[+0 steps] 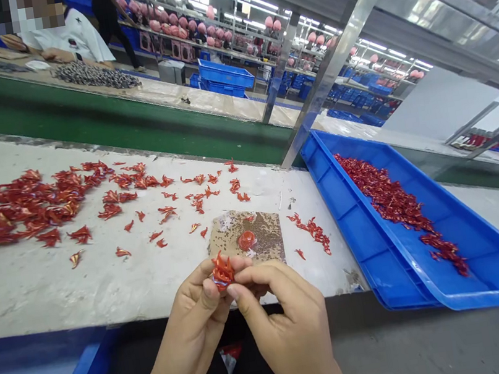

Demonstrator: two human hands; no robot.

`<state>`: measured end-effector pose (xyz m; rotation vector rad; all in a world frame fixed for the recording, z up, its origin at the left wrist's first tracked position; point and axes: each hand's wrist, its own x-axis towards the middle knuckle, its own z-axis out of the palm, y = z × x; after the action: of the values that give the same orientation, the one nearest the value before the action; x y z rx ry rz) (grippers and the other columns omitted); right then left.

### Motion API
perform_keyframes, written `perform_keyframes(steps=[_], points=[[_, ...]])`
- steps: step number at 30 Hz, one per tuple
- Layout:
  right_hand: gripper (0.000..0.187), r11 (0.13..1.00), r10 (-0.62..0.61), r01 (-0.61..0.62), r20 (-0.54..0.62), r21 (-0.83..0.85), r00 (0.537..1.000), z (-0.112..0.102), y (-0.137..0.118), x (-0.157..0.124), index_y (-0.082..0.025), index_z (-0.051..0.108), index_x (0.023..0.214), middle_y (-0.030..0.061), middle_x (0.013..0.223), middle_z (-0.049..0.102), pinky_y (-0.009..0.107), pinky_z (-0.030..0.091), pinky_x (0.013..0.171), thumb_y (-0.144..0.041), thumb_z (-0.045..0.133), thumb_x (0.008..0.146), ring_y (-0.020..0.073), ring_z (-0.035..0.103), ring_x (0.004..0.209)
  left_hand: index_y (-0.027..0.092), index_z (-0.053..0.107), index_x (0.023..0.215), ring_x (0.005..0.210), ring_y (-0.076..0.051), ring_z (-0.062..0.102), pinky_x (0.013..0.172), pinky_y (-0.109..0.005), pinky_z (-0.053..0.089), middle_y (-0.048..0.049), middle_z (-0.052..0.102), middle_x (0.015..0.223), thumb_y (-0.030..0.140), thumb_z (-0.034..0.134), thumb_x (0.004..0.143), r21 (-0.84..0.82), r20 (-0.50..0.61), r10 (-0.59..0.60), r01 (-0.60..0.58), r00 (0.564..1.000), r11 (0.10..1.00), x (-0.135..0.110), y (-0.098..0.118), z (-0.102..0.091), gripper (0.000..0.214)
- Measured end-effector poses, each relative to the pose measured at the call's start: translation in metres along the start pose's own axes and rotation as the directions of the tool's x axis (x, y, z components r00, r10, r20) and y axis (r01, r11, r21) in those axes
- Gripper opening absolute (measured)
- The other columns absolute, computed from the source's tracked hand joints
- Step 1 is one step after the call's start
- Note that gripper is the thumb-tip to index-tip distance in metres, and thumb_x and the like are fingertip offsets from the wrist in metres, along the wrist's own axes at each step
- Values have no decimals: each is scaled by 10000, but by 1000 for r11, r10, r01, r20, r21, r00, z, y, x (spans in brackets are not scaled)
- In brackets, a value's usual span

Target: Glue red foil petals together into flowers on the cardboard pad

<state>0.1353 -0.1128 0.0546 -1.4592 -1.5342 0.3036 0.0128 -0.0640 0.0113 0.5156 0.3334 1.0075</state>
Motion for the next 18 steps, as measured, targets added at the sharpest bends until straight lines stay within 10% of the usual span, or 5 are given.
perform_keyframes(steps=[18], points=[[207,973,-204,199,-35,-113,978,6,2,3,-225,686,1025,35,962,714,282,570,770,-73,691,884,164,682,871,148,751,1134,1134,-233,664,991,-320,529,-117,734,1159,342,588,1001,-197,48,-82,90,995,976,4,-6,-2,286]])
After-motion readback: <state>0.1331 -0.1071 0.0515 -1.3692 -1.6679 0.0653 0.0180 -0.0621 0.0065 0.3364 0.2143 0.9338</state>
